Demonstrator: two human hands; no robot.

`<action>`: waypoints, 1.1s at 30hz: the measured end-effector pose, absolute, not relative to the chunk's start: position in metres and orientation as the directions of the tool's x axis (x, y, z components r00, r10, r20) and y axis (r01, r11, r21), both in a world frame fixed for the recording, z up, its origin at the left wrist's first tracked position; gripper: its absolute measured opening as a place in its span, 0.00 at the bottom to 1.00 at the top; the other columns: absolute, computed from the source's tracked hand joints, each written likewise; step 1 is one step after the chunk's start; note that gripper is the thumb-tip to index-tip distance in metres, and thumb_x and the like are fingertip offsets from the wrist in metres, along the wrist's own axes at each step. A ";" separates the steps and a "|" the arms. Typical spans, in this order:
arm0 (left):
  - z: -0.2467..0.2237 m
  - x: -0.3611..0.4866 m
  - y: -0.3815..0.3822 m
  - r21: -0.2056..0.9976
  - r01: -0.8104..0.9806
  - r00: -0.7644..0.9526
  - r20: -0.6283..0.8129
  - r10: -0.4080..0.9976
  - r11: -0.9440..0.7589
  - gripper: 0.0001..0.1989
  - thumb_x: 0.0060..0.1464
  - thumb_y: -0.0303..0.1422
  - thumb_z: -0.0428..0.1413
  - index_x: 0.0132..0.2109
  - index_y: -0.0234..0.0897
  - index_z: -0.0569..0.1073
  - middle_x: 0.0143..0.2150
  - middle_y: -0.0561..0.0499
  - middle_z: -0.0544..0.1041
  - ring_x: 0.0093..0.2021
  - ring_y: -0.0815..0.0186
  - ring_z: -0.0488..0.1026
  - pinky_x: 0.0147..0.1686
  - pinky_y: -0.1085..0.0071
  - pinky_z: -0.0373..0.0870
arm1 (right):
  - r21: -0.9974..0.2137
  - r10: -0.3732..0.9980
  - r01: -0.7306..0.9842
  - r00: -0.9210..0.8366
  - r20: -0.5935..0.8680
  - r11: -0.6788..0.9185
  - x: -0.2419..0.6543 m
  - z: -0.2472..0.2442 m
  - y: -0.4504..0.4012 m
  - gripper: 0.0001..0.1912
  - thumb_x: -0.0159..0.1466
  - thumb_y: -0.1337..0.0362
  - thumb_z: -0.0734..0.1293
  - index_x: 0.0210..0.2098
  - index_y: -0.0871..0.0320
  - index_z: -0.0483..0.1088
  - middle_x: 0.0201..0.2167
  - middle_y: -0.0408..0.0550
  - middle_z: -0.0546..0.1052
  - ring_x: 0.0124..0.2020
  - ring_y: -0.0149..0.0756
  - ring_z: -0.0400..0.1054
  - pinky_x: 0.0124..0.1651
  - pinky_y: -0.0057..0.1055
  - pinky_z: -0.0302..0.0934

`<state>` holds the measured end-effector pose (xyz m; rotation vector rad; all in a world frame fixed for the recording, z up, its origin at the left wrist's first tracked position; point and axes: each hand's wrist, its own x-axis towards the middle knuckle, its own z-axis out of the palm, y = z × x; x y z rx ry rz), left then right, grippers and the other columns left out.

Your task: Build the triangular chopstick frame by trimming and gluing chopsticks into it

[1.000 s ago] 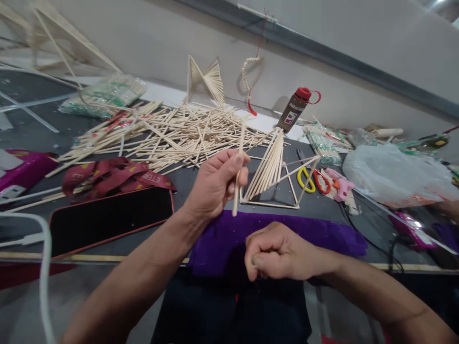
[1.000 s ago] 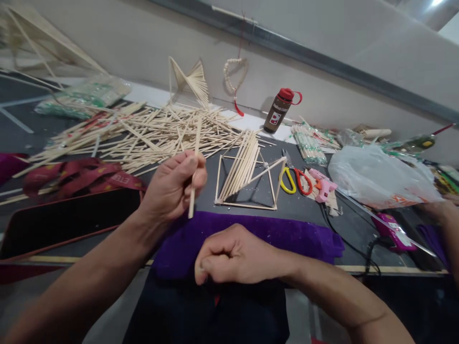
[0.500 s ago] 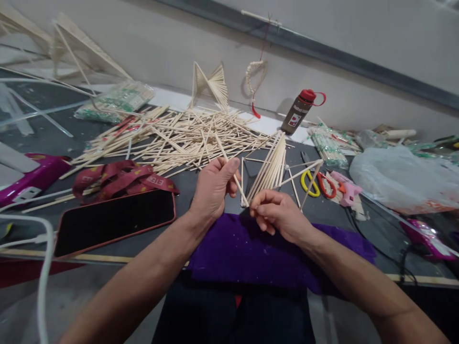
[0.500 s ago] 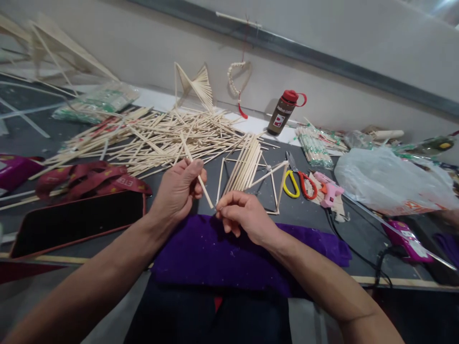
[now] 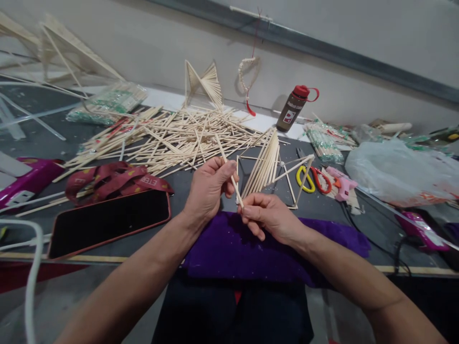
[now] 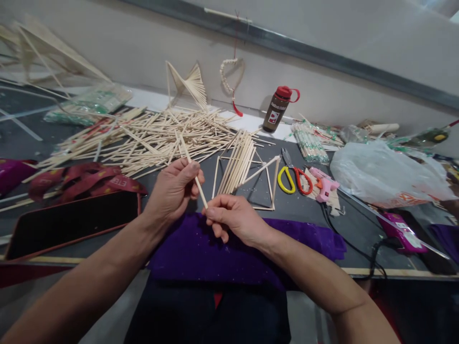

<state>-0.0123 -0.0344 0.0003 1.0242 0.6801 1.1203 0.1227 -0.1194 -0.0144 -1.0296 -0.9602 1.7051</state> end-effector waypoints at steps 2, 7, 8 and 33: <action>0.001 -0.013 -0.034 0.911 -0.403 0.311 0.048 0.949 0.086 0.15 0.47 0.39 0.63 0.27 0.34 0.67 0.22 0.56 0.73 0.14 0.78 0.63 0.12 0.82 0.58 | -0.911 0.945 -0.289 -0.230 -0.232 -0.294 0.123 -0.014 -0.118 0.10 0.57 0.60 0.71 0.32 0.62 0.71 0.22 0.40 0.73 0.15 0.20 0.63 0.13 0.16 0.56; -0.001 -0.014 -0.034 0.923 -0.383 0.297 0.095 0.950 0.028 0.14 0.47 0.36 0.63 0.28 0.35 0.66 0.21 0.56 0.73 0.14 0.77 0.64 0.13 0.82 0.58 | -0.918 0.939 -0.244 -0.221 -0.262 -0.314 0.123 -0.013 -0.117 0.11 0.57 0.60 0.70 0.33 0.63 0.72 0.24 0.42 0.74 0.16 0.22 0.66 0.15 0.18 0.59; -0.001 -0.014 -0.035 0.929 -0.369 0.307 0.108 0.946 0.014 0.13 0.47 0.36 0.63 0.28 0.35 0.66 0.21 0.57 0.73 0.14 0.77 0.63 0.13 0.82 0.58 | -0.920 0.937 -0.230 -0.221 -0.269 -0.318 0.122 -0.013 -0.117 0.10 0.57 0.60 0.70 0.32 0.63 0.72 0.23 0.41 0.74 0.16 0.23 0.66 0.15 0.18 0.60; 0.007 -0.023 -0.032 0.850 -0.429 0.609 0.023 0.793 0.305 0.12 0.39 0.40 0.67 0.28 0.37 0.77 0.19 0.54 0.73 0.12 0.77 0.60 0.11 0.82 0.58 | -0.926 0.888 -0.179 -0.391 -0.243 -0.332 0.127 -0.011 -0.119 0.08 0.54 0.63 0.70 0.31 0.62 0.73 0.20 0.37 0.73 0.13 0.20 0.62 0.16 0.19 0.57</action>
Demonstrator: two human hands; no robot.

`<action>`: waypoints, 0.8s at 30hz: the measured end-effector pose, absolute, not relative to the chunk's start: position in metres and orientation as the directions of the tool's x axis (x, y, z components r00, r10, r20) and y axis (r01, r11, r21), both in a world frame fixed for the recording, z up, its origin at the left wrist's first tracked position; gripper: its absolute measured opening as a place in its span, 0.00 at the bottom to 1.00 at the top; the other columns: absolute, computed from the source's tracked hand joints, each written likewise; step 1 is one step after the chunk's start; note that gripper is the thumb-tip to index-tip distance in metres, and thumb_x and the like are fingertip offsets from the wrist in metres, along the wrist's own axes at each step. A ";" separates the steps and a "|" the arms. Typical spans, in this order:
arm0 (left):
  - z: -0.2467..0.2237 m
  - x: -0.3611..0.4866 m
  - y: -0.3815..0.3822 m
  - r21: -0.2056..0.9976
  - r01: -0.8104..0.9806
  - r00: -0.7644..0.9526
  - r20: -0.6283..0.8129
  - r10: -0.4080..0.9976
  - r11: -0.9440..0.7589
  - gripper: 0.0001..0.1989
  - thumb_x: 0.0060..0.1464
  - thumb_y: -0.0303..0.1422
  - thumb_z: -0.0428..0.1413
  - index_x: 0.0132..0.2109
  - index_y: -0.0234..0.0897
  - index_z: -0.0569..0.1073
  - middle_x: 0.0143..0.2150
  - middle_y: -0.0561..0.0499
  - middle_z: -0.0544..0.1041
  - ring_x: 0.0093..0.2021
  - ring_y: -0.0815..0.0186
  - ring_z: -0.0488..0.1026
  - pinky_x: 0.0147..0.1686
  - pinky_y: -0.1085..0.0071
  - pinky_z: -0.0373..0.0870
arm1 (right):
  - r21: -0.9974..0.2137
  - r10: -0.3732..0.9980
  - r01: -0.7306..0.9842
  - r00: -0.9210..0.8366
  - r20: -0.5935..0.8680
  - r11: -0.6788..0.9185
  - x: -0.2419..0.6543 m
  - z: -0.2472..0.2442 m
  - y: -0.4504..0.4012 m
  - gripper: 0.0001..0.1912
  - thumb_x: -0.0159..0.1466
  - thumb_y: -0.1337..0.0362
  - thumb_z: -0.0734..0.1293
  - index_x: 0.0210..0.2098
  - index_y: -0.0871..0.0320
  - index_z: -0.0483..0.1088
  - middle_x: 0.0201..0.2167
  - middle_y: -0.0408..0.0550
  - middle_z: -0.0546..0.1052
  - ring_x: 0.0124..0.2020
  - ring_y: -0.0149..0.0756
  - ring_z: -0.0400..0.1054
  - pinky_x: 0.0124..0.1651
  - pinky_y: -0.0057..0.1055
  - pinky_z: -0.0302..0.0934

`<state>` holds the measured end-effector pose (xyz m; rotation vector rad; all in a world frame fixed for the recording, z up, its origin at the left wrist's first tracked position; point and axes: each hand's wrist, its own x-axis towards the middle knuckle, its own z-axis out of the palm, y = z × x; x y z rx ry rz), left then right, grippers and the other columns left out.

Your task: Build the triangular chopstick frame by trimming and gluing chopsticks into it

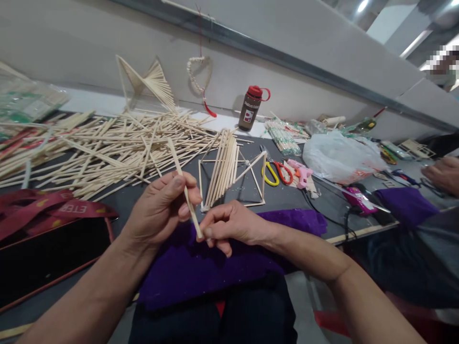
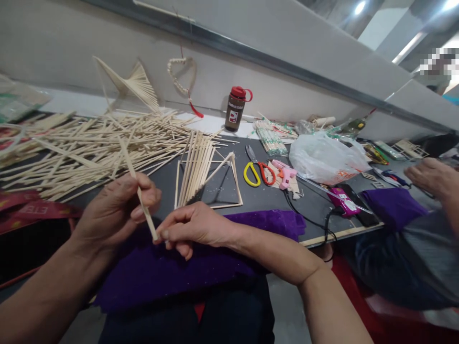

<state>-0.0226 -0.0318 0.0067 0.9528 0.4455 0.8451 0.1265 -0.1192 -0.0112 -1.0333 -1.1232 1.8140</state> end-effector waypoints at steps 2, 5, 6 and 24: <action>0.004 -0.023 -0.032 0.851 -0.418 0.647 0.034 0.761 0.318 0.11 0.41 0.40 0.66 0.29 0.38 0.77 0.18 0.54 0.72 0.13 0.77 0.60 0.12 0.81 0.58 | -0.927 0.877 -0.165 -0.413 -0.246 -0.337 0.126 -0.010 -0.121 0.07 0.53 0.64 0.69 0.31 0.62 0.73 0.20 0.37 0.72 0.13 0.21 0.63 0.17 0.19 0.57; 0.001 -0.023 -0.034 0.863 -0.390 0.688 0.041 0.724 0.321 0.10 0.42 0.40 0.65 0.29 0.39 0.77 0.17 0.54 0.69 0.14 0.75 0.60 0.13 0.78 0.58 | -0.938 0.885 -0.136 -0.397 -0.244 -0.320 0.126 -0.007 -0.127 0.06 0.53 0.66 0.68 0.31 0.62 0.73 0.20 0.38 0.72 0.13 0.21 0.63 0.17 0.19 0.56; 0.002 -0.023 -0.035 0.866 -0.383 0.687 0.034 0.726 0.322 0.10 0.42 0.40 0.65 0.29 0.39 0.76 0.17 0.54 0.69 0.14 0.74 0.61 0.14 0.78 0.59 | -0.951 0.902 -0.104 -0.360 -0.238 -0.292 0.127 -0.007 -0.131 0.06 0.53 0.67 0.67 0.31 0.62 0.73 0.20 0.38 0.72 0.13 0.20 0.62 0.17 0.19 0.56; 0.004 -0.008 -0.031 0.846 -0.343 0.586 -0.147 0.797 0.408 0.10 0.43 0.36 0.65 0.31 0.37 0.75 0.19 0.57 0.68 0.16 0.79 0.56 0.11 0.84 0.57 | -0.979 0.995 0.202 -0.101 -0.016 0.005 0.169 -0.019 -0.169 0.06 0.55 0.64 0.70 0.29 0.61 0.72 0.23 0.41 0.72 0.22 0.24 0.65 0.24 0.20 0.58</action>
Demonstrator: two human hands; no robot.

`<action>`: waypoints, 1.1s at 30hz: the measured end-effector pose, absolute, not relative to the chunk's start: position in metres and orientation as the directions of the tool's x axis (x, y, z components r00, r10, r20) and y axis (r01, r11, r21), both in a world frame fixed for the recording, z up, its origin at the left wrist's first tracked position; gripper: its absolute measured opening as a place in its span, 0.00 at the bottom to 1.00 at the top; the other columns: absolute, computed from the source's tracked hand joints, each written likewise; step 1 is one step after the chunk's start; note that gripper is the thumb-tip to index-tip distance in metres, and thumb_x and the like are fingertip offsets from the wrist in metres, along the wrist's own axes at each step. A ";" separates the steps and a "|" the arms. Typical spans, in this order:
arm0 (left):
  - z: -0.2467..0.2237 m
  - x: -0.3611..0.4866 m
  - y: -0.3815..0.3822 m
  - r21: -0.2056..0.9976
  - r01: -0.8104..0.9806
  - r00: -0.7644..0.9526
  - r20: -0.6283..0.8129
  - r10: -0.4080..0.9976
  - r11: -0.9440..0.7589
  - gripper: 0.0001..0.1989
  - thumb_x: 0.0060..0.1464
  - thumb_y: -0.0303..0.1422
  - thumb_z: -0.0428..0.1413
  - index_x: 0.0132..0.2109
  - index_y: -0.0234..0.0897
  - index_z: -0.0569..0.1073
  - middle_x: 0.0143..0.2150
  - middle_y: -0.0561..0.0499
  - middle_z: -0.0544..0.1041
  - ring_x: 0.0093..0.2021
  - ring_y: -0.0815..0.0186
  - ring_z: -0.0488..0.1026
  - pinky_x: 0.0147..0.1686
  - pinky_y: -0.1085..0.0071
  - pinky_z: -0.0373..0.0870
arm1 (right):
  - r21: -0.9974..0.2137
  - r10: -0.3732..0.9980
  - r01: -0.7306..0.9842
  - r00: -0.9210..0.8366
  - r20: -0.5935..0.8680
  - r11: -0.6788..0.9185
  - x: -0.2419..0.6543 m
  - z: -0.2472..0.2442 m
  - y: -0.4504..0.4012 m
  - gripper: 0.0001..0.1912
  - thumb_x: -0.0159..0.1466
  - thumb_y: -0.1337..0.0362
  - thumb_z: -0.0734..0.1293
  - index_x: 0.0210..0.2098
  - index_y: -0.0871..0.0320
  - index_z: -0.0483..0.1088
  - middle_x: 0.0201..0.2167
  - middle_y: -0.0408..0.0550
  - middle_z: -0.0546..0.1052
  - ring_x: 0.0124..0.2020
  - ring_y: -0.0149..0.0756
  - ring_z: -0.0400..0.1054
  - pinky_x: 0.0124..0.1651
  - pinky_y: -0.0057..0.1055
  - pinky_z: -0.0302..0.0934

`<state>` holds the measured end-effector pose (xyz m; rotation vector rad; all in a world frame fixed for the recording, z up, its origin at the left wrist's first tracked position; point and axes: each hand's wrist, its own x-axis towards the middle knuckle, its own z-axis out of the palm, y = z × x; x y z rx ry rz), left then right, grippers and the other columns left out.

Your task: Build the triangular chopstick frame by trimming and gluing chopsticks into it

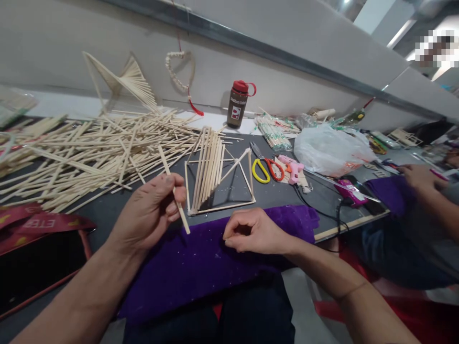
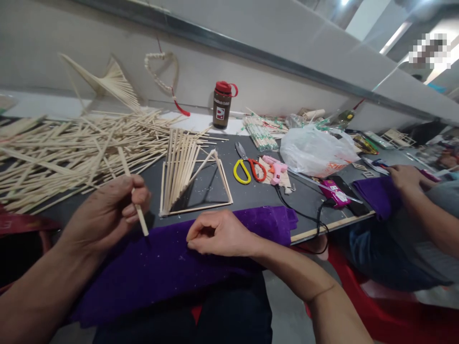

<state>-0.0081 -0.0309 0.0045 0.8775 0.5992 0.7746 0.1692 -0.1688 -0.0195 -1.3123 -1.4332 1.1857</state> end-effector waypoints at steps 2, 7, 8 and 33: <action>0.004 -0.006 -0.032 0.858 -0.309 0.596 -0.161 0.787 0.410 0.11 0.40 0.38 0.66 0.30 0.37 0.75 0.19 0.57 0.68 0.15 0.79 0.56 0.11 0.83 0.56 | -0.960 0.994 0.270 -0.104 0.041 0.068 0.168 -0.018 -0.168 0.06 0.55 0.63 0.70 0.27 0.60 0.72 0.24 0.42 0.72 0.24 0.25 0.64 0.27 0.21 0.59; 0.004 -0.006 -0.031 0.882 -0.266 0.578 -0.178 0.797 0.390 0.12 0.38 0.38 0.66 0.30 0.37 0.76 0.18 0.56 0.69 0.14 0.78 0.56 0.10 0.82 0.55 | -0.818 0.954 0.507 -0.033 0.299 0.274 0.182 0.010 -0.177 0.05 0.58 0.64 0.69 0.28 0.59 0.72 0.26 0.43 0.74 0.27 0.27 0.66 0.31 0.24 0.60; 0.003 -0.007 -0.031 0.883 -0.259 0.588 -0.177 0.789 0.392 0.12 0.38 0.37 0.66 0.30 0.37 0.76 0.18 0.56 0.70 0.14 0.78 0.57 0.10 0.82 0.55 | -0.756 0.930 0.585 0.010 0.368 0.293 0.190 0.020 -0.179 0.04 0.59 0.65 0.67 0.29 0.58 0.72 0.26 0.43 0.74 0.27 0.27 0.67 0.32 0.25 0.60; -0.002 -0.007 -0.054 0.990 0.039 0.840 -0.106 0.532 0.135 0.08 0.49 0.35 0.60 0.31 0.34 0.76 0.20 0.52 0.75 0.15 0.78 0.60 0.16 0.81 0.55 | -0.699 0.928 0.652 -0.020 0.372 0.294 0.201 0.081 -0.168 0.15 0.61 0.63 0.67 0.47 0.57 0.72 0.31 0.43 0.76 0.26 0.27 0.68 0.29 0.25 0.62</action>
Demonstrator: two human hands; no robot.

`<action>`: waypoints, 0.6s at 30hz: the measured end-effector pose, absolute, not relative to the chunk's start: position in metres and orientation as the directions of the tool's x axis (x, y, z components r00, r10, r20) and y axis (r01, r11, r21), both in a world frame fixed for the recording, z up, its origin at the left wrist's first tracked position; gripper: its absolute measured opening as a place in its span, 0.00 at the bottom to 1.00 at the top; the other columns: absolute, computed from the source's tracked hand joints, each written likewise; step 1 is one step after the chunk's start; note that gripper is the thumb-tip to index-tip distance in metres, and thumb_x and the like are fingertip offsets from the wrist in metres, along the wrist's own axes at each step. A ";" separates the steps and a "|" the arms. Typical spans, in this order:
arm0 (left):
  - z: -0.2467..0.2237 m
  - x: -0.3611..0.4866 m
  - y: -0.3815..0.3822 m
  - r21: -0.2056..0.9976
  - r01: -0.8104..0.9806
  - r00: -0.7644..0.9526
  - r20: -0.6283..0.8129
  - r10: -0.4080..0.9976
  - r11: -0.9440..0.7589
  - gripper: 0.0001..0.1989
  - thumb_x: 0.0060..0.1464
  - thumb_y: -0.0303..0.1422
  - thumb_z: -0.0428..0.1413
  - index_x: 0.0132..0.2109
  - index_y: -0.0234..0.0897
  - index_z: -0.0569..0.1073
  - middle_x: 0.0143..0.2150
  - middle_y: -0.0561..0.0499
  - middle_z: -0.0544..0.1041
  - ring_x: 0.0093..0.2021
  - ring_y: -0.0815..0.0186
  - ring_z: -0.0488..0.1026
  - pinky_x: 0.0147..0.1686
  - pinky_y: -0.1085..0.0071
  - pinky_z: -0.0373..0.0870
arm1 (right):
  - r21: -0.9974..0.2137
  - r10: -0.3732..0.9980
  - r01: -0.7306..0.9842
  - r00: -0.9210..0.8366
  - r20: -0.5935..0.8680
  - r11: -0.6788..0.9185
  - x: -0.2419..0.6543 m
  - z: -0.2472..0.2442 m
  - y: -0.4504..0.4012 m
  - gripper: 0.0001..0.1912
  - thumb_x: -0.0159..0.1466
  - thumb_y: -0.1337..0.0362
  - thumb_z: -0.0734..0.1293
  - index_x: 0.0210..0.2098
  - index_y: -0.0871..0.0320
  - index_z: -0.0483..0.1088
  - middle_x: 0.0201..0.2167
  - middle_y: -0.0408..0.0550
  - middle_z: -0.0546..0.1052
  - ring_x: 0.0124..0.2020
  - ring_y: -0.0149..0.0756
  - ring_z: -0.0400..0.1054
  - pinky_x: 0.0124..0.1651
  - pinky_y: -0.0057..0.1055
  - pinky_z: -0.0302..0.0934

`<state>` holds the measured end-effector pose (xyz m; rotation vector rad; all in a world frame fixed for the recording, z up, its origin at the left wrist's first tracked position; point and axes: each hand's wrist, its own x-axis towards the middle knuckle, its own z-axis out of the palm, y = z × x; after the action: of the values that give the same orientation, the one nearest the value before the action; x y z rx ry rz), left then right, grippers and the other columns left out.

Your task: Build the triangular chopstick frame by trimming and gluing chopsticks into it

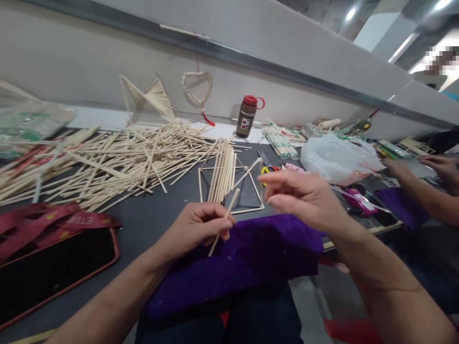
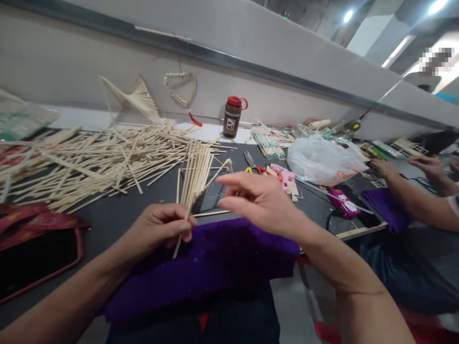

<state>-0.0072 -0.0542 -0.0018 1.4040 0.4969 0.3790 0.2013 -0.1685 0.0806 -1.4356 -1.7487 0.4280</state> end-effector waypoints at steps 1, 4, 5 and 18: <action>0.000 -0.006 -0.057 0.991 0.055 0.852 -0.111 0.512 0.124 0.07 0.49 0.35 0.60 0.31 0.34 0.76 0.21 0.52 0.75 0.15 0.78 0.60 0.16 0.81 0.55 | -0.724 0.932 0.610 -0.071 0.356 0.324 0.190 0.076 -0.166 0.15 0.62 0.64 0.67 0.49 0.57 0.72 0.32 0.43 0.76 0.27 0.26 0.68 0.31 0.25 0.63; 0.003 -0.003 -0.062 0.991 0.070 0.869 -0.118 0.480 0.118 0.08 0.48 0.35 0.60 0.29 0.33 0.75 0.21 0.52 0.75 0.16 0.78 0.61 0.16 0.81 0.56 | -0.738 0.917 0.555 -0.134 0.377 0.384 0.177 0.067 -0.157 0.10 0.63 0.67 0.65 0.44 0.57 0.73 0.31 0.42 0.75 0.29 0.25 0.68 0.34 0.24 0.62; 0.003 -0.003 -0.063 0.990 0.068 0.873 -0.118 0.473 0.122 0.08 0.48 0.35 0.60 0.29 0.33 0.75 0.21 0.52 0.75 0.16 0.78 0.61 0.16 0.81 0.56 | -0.733 0.910 0.551 -0.135 0.392 0.398 0.176 0.066 -0.154 0.08 0.63 0.68 0.65 0.42 0.57 0.74 0.30 0.42 0.74 0.30 0.25 0.68 0.34 0.24 0.62; 0.012 -0.003 -0.063 0.991 0.006 0.727 -0.096 0.680 0.134 0.11 0.54 0.39 0.58 0.38 0.36 0.78 0.23 0.53 0.75 0.16 0.78 0.61 0.16 0.81 0.56 | -0.908 0.883 0.179 0.225 0.412 0.378 0.237 0.082 -0.094 0.07 0.54 0.62 0.73 0.31 0.56 0.73 0.23 0.40 0.71 0.22 0.24 0.62 0.20 0.23 0.55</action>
<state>-0.0025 -0.0629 0.0115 1.3643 0.6243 0.5378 0.2368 -0.0938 0.0823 -1.1033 -1.2732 0.6548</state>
